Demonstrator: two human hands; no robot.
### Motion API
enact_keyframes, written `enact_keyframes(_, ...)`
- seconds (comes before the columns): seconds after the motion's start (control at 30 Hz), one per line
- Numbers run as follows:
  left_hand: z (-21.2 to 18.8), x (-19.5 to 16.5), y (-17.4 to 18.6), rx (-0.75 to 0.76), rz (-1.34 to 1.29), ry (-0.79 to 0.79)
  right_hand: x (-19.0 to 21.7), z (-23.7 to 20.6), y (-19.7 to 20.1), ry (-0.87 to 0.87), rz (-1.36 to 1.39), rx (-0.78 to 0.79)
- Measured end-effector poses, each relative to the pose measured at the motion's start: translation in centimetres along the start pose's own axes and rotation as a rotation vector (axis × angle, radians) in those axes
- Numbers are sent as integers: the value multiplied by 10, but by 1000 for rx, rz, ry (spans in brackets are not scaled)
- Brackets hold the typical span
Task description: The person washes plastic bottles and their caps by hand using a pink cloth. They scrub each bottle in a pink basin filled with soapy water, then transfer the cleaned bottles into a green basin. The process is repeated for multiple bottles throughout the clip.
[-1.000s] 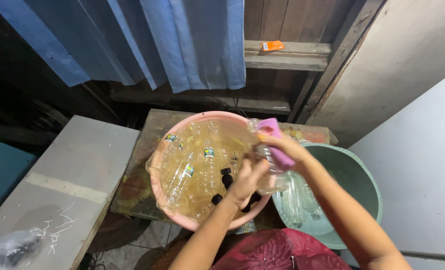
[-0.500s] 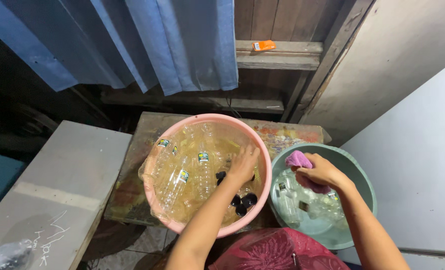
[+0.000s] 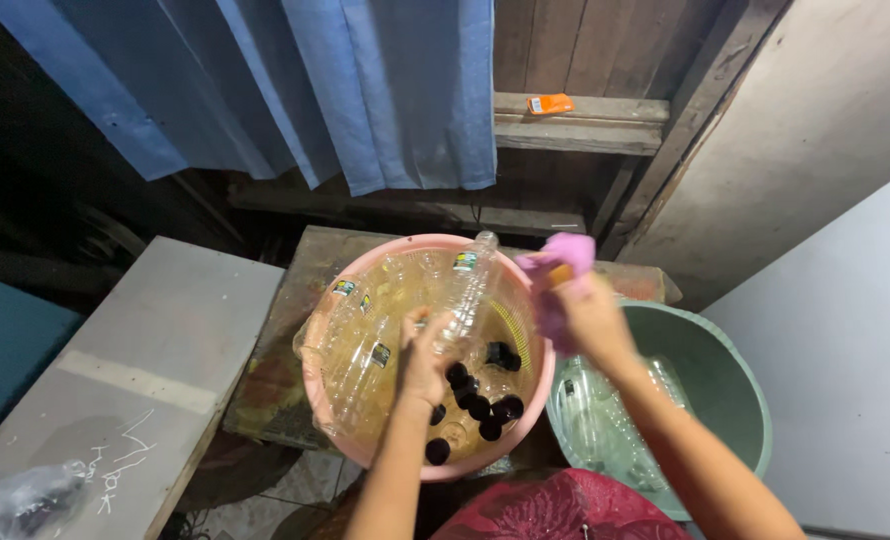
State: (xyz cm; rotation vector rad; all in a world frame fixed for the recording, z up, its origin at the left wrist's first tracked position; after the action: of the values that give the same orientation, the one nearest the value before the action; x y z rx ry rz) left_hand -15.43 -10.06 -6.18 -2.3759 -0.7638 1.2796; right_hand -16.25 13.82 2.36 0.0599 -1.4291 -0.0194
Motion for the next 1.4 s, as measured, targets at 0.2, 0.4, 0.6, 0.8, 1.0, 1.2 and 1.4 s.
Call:
enact_keyframes(0.2, -13, 30, -18, 209, -200, -50, 70, -19, -105, 1093, -841, -103)
enact_keyframes(0.4, -14, 44, -22, 221, 26, -286, -48, 46, -74, -80, 307, -114)
enact_keyframes(0.6, -14, 30, -20, 177, 185, -397, -45, 11, -84, 154, 16, -115)
enact_keyframes(0.8, -55, 42, -57, 535, -333, 251, -35, 95, -40, -367, 616, 93)
enact_keyframes(1.0, -62, 1, -72, 439, 406, -183, -30, 96, -19, -88, 92, -32)
enact_keyframes(1.2, -65, -5, -79, 79, 921, -666, -33, 84, -30, -247, 321, -172)
enact_keyframes(1.4, -1, 8, -49, 210, 2, 40, 1, -2, -81, 194, -146, 32)
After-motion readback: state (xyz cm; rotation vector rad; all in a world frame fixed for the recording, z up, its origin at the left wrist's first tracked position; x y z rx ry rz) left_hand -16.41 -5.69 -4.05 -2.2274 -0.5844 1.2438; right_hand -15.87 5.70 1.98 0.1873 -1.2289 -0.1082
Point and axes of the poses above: each hand's wrist, its own z-axis towards the middle knuckle, its own y-axis out of the back of the hand, x = y × z, the point moved 7 cm from there along z, towards the middle knuckle, and after that the axes turned 11 degrees about y, right-handed, at the moved point
